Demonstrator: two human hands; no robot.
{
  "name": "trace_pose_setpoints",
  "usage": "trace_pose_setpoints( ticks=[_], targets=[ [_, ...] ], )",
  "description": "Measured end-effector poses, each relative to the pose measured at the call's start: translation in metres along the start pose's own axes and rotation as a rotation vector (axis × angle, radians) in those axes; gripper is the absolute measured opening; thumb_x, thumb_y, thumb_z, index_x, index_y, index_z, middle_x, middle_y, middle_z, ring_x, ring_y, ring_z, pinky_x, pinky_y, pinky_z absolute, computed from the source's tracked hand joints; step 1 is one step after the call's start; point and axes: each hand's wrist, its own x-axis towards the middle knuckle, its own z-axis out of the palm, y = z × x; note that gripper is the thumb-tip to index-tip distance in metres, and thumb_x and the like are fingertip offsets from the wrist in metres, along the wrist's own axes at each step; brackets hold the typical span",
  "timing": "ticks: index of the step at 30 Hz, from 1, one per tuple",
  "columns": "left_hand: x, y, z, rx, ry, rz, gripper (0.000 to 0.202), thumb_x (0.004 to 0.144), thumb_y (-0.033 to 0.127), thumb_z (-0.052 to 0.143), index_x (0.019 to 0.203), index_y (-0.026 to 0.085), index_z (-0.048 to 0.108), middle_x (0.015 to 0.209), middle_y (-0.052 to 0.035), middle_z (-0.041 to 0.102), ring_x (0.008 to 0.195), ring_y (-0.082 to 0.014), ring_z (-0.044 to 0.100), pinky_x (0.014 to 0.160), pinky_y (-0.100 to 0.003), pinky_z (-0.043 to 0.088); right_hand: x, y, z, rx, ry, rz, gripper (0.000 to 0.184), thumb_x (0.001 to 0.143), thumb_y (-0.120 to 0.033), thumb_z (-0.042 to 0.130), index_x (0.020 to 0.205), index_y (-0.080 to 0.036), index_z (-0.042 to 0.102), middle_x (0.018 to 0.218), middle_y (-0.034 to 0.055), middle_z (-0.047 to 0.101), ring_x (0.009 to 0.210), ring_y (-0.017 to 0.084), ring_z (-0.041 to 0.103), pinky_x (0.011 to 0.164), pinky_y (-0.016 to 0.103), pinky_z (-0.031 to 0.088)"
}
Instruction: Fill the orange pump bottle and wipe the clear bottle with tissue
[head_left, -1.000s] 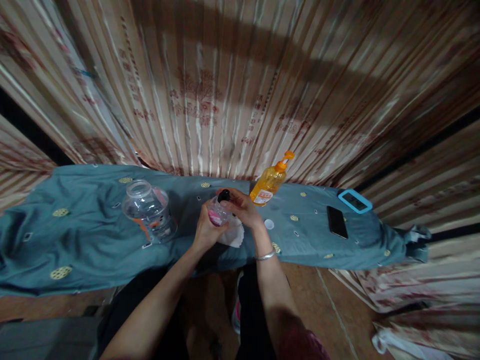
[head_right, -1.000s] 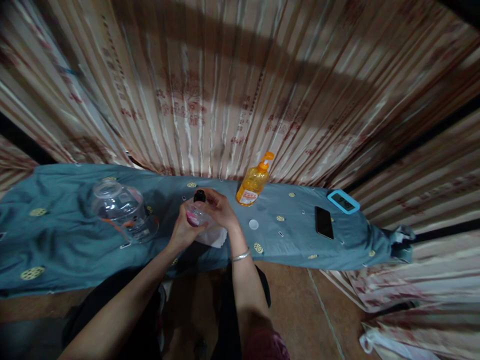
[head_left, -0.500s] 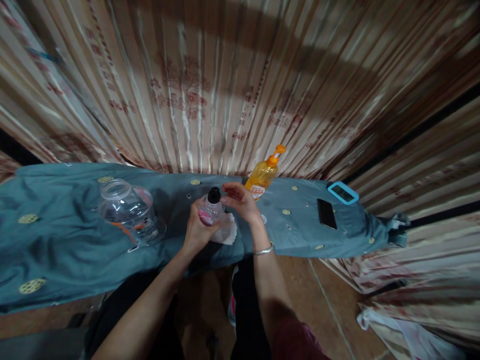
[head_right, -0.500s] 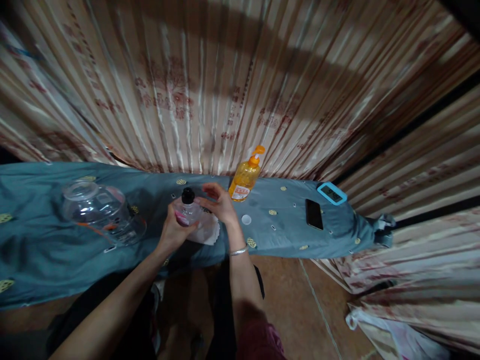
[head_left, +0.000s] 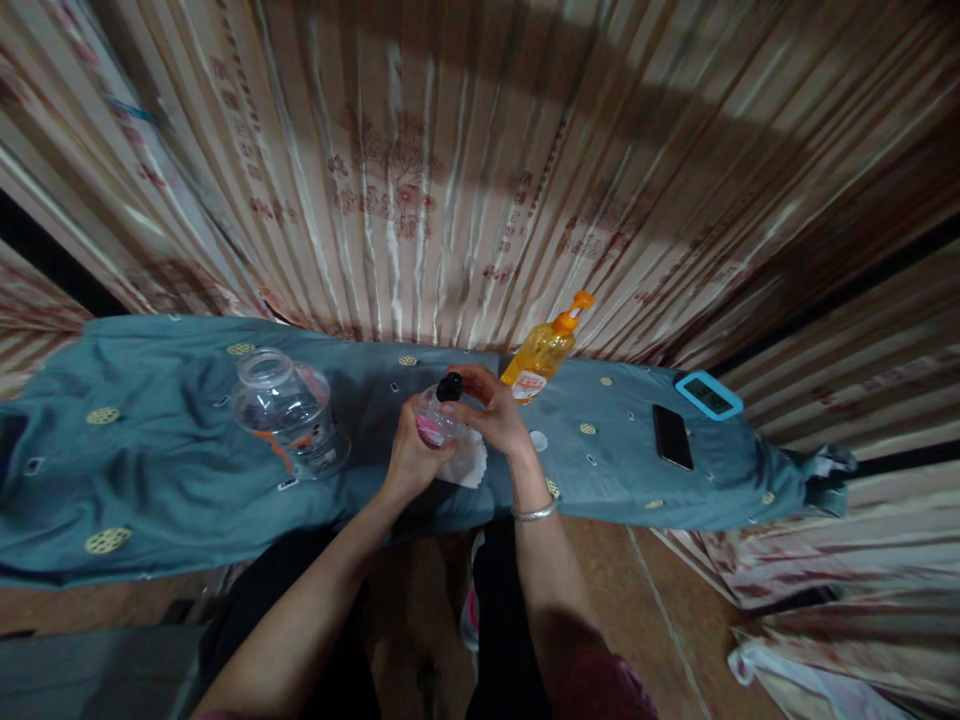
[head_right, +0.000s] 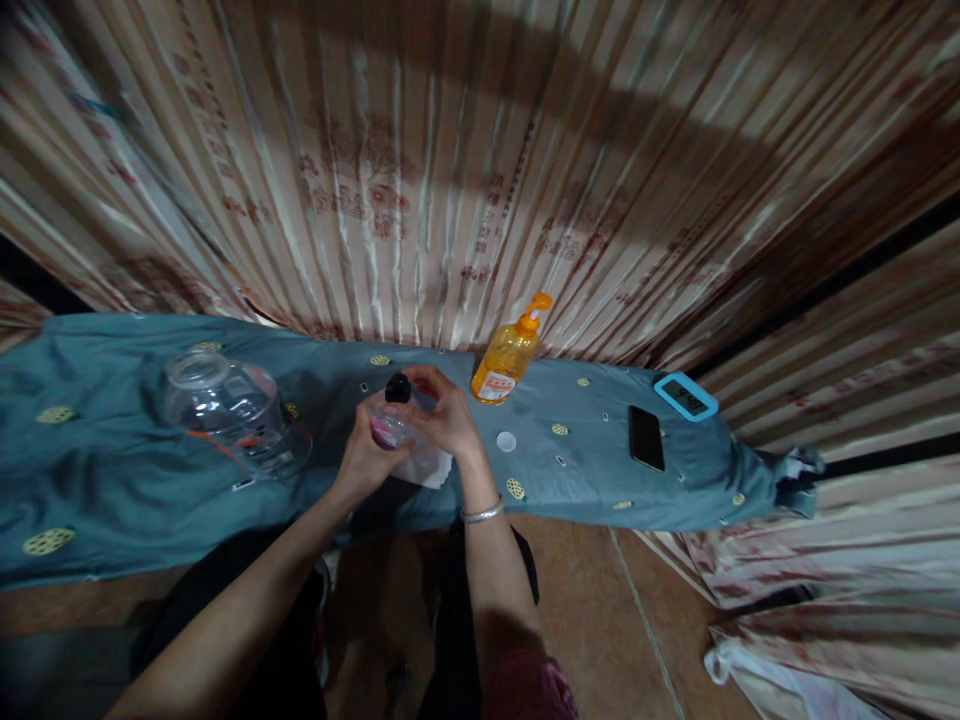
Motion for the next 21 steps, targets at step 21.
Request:
trace_pose_setpoints(
  ticks=[21],
  targets=[
    [0.0, -0.006, 0.002, -0.006, 0.008, 0.024, 0.081, 0.057, 0.024, 0.086, 0.13, 0.022, 0.051, 0.126, -0.0089, 0.066, 0.118, -0.0304, 0.066, 0.104, -0.048, 0.054, -0.002, -0.024, 0.005, 0.024, 0.091, 0.026, 0.048, 0.067, -0.057, 0.09, 0.094, -0.023, 0.068, 0.121, 0.0065, 0.074, 0.117, 0.025, 0.069, 0.106, 0.043, 0.053]
  ],
)
